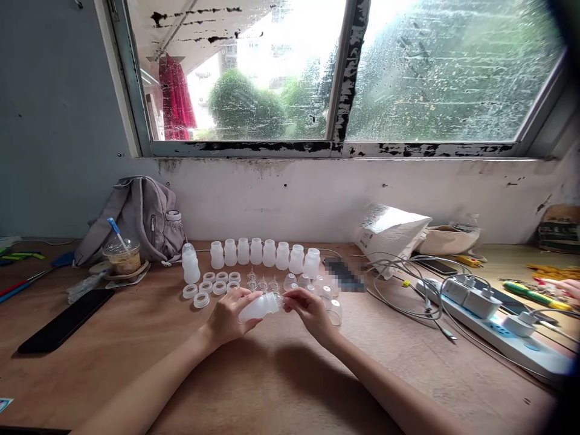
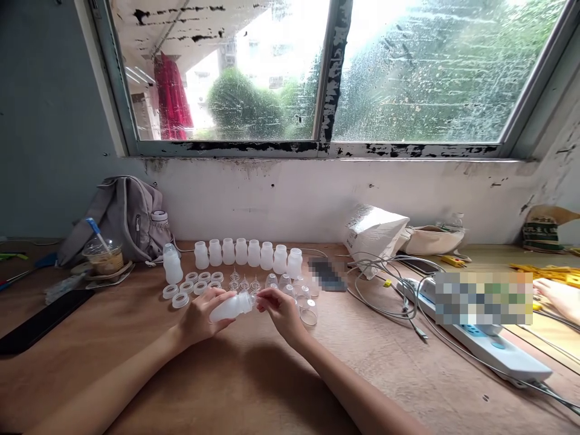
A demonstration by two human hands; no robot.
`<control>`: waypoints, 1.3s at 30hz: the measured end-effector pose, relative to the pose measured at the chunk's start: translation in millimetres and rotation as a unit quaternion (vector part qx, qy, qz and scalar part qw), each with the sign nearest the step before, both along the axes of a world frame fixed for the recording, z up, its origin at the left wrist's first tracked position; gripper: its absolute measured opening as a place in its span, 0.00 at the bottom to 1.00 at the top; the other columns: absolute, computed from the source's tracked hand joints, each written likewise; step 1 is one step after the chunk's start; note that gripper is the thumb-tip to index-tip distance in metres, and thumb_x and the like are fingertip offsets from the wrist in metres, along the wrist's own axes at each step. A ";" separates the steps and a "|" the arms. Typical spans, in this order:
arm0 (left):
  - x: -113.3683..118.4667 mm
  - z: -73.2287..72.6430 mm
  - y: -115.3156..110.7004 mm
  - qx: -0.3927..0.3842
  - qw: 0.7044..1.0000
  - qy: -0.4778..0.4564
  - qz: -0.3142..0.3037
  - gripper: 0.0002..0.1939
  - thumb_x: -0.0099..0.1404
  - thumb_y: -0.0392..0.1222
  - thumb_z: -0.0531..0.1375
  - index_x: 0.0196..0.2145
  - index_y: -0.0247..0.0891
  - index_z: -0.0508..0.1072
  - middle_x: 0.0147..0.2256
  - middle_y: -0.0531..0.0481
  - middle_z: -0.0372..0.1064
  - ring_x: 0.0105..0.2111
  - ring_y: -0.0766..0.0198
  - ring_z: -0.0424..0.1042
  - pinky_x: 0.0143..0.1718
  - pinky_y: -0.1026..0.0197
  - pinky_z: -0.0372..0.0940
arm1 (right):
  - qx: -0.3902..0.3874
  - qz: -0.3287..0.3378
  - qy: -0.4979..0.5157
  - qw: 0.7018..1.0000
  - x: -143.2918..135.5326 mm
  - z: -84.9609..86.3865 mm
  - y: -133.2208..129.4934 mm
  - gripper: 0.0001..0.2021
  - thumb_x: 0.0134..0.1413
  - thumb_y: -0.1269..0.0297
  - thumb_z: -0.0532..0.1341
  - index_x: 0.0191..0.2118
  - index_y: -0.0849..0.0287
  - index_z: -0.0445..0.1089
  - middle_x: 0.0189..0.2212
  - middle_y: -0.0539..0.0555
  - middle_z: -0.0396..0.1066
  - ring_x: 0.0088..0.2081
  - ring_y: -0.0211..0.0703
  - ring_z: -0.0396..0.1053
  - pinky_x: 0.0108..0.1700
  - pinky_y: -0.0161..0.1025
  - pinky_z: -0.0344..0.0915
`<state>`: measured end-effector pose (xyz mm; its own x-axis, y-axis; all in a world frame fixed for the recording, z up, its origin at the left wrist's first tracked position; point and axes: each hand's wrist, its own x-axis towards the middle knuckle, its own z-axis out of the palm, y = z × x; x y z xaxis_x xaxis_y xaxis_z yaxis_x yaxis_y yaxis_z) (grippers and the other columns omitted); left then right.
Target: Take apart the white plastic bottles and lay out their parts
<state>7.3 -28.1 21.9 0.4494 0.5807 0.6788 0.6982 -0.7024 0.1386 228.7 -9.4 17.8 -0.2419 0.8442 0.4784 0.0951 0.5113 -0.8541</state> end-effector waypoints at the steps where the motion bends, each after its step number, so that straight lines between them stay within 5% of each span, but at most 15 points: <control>1: 0.0 0.1 0.1 0.001 1.000 0.002 0.000 0.24 0.53 0.46 0.58 0.48 0.42 0.63 0.38 0.47 0.65 0.37 0.60 0.66 0.38 0.59 0.64 | 0.006 -0.005 -0.011 1.000 0.3 0.4 0.0 0.08 0.50 0.59 0.57 0.31 0.59 0.66 0.22 0.50 0.66 0.25 0.37 0.65 0.29 0.36 0.63; 13: 0.8 1.9 0.3 -0.016 1.000 0.009 -0.004 0.25 0.54 0.46 0.58 0.50 0.43 0.62 0.39 0.48 0.65 0.39 0.60 0.65 0.40 0.59 0.63 | 0.040 -0.024 -0.074 0.996 3.1 2.7 0.1 0.10 0.52 0.57 0.54 0.30 0.58 0.65 0.20 0.49 0.64 0.22 0.37 0.63 0.26 0.34 0.62; 29: 3.7 9.2 -3.9 -0.133 0.989 -0.050 -0.035 0.27 0.51 0.47 0.60 0.50 0.45 0.62 0.38 0.50 0.65 0.38 0.61 0.66 0.40 0.60 0.63 | 0.048 -0.021 -0.052 0.997 3.2 2.2 0.5 0.09 0.51 0.58 0.55 0.32 0.58 0.64 0.23 0.51 0.66 0.26 0.39 0.66 0.29 0.37 0.65; 39: 5.3 5.8 -6.4 -0.113 0.991 -0.032 -0.063 0.28 0.51 0.47 0.61 0.50 0.44 0.61 0.41 0.49 0.65 0.39 0.60 0.66 0.41 0.60 0.63 | 0.084 -0.077 -0.181 0.977 2.5 3.9 -1.4 0.19 0.55 0.55 0.48 0.18 0.59 0.52 0.14 0.45 0.49 0.17 0.31 0.48 0.20 0.31 0.46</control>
